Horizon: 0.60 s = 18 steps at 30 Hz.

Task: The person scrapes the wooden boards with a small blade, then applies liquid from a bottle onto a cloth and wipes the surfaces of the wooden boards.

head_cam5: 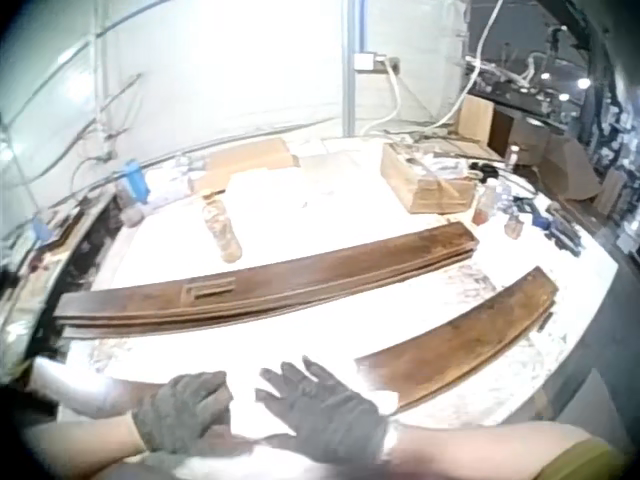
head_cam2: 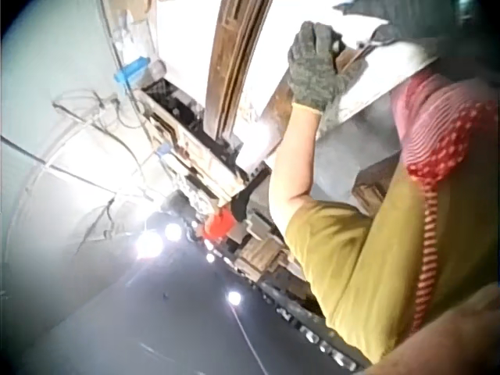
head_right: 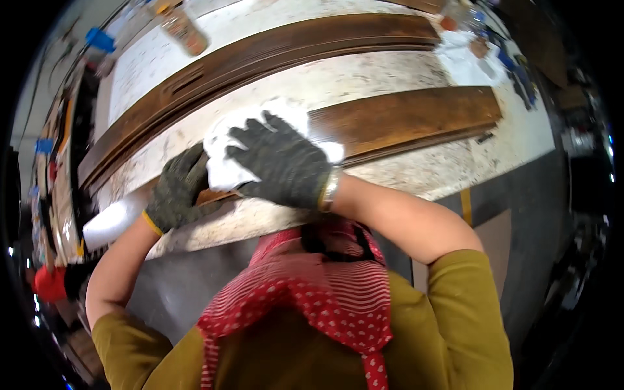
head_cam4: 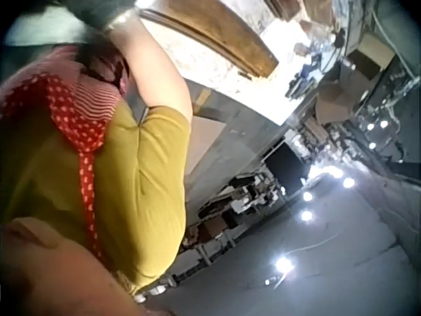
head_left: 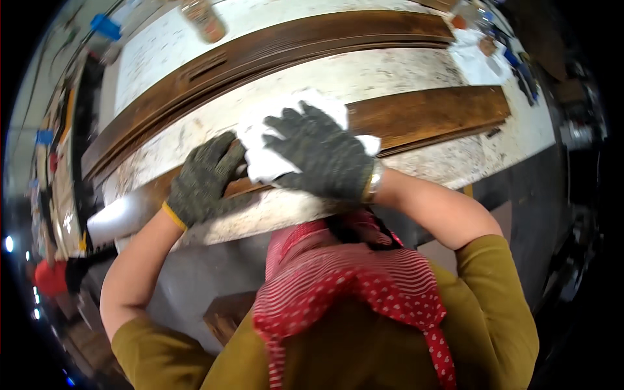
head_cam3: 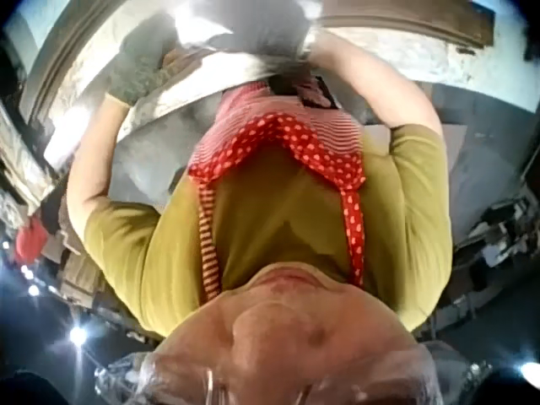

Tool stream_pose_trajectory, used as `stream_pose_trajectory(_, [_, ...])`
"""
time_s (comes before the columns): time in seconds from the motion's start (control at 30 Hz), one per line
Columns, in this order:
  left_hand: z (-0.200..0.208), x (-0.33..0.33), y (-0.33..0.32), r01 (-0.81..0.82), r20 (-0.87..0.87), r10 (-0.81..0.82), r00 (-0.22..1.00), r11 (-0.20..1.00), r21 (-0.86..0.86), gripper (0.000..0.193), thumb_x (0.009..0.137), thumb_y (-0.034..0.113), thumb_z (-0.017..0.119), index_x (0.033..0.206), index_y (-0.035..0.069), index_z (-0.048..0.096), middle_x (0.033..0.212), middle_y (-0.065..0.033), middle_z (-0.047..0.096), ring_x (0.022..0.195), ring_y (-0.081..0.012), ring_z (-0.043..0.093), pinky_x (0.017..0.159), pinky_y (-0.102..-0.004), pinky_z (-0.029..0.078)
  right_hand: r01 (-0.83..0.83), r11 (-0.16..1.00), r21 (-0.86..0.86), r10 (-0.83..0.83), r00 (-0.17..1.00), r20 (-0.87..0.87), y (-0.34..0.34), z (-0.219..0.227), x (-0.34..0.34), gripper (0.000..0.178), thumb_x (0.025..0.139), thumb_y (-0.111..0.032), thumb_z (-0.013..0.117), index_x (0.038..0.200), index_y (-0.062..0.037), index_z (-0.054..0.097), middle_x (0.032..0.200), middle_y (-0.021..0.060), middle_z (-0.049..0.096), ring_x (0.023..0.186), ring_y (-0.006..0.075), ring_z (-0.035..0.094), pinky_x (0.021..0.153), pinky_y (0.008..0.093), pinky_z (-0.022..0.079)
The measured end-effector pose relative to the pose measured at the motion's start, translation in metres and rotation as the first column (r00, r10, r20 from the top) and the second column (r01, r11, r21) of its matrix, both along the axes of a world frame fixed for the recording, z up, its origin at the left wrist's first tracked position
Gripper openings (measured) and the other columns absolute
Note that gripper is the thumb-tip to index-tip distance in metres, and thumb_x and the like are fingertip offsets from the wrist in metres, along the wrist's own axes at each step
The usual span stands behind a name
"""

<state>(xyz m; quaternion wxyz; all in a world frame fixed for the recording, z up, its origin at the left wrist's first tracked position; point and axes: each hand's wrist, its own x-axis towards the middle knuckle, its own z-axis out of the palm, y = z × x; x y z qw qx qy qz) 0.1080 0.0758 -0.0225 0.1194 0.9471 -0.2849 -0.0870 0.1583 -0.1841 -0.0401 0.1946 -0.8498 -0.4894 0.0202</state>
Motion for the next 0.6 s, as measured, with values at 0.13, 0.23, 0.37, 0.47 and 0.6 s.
stream_pose_trajectory(0.13, [-0.012,-0.029,0.040,-0.141,0.100,0.139,0.985,0.990,0.011,0.101,0.066,0.065,0.076,0.139,0.003,0.042,0.142,-0.0233,0.042,0.135,-0.0388,0.038,0.113,-0.0495,0.027,-0.016,0.995,-0.099,0.008,0.997,-0.081,-0.030,-0.004,0.015,0.070,0.092,-0.058,0.050,0.139,-0.0058,0.047,0.151,0.0162,0.036,0.142,0.0330,0.029,0.119,0.0424,0.016])
stream_pose_trajectory(0.23, [-0.004,-0.065,0.091,-0.310,0.194,0.278,0.941,0.937,0.159,0.105,0.062,0.065,0.078,0.138,0.002,0.042,0.135,-0.0219,0.048,0.128,-0.0384,0.043,0.112,-0.0504,0.029,0.277,0.944,-0.181,-0.296,0.951,-0.088,-0.130,0.008,0.044,0.064,0.092,-0.051,0.053,0.133,-0.0024,0.051,0.138,0.0204,0.048,0.127,0.0328,0.047,0.113,0.0443,0.029])
stream_pose_trajectory(0.37, [-0.009,-0.066,0.104,-0.283,0.249,0.247,0.936,0.951,0.122,0.096,0.066,0.060,0.077,0.135,0.001,0.045,0.122,-0.0191,0.053,0.114,-0.0367,0.050,0.105,-0.0502,0.035,0.168,0.984,-0.054,-0.168,0.986,-0.003,-0.105,0.016,0.037,0.068,0.086,-0.047,0.064,0.131,0.0008,0.048,0.121,0.0192,0.057,0.113,0.0317,0.056,0.104,0.0445,0.038])
stream_pose_trajectory(0.47, [-0.007,-0.068,0.104,-0.291,0.248,0.253,0.935,0.947,0.133,0.096,0.067,0.059,0.077,0.136,0.001,0.044,0.123,-0.0193,0.052,0.114,-0.0365,0.050,0.105,-0.0502,0.035,0.083,0.982,-0.168,-0.072,0.995,0.069,-0.002,0.004,0.005,0.088,0.087,-0.058,0.055,0.143,0.0052,0.032,0.149,0.0229,0.034,0.140,0.0365,0.032,0.118,0.0422,0.019])
stream_pose_trajectory(0.6, [-0.017,-0.064,0.110,-0.269,0.248,0.231,0.941,0.954,0.132,0.097,0.069,0.061,0.074,0.138,0.002,0.042,0.125,-0.0203,0.050,0.119,-0.0362,0.048,0.108,-0.0493,0.032,-0.135,0.977,-0.165,0.143,0.989,0.040,0.070,0.004,-0.008,0.073,0.096,-0.056,0.038,0.145,-0.0030,0.037,0.154,0.0191,0.029,0.145,0.0286,0.024,0.121,0.0399,0.009])
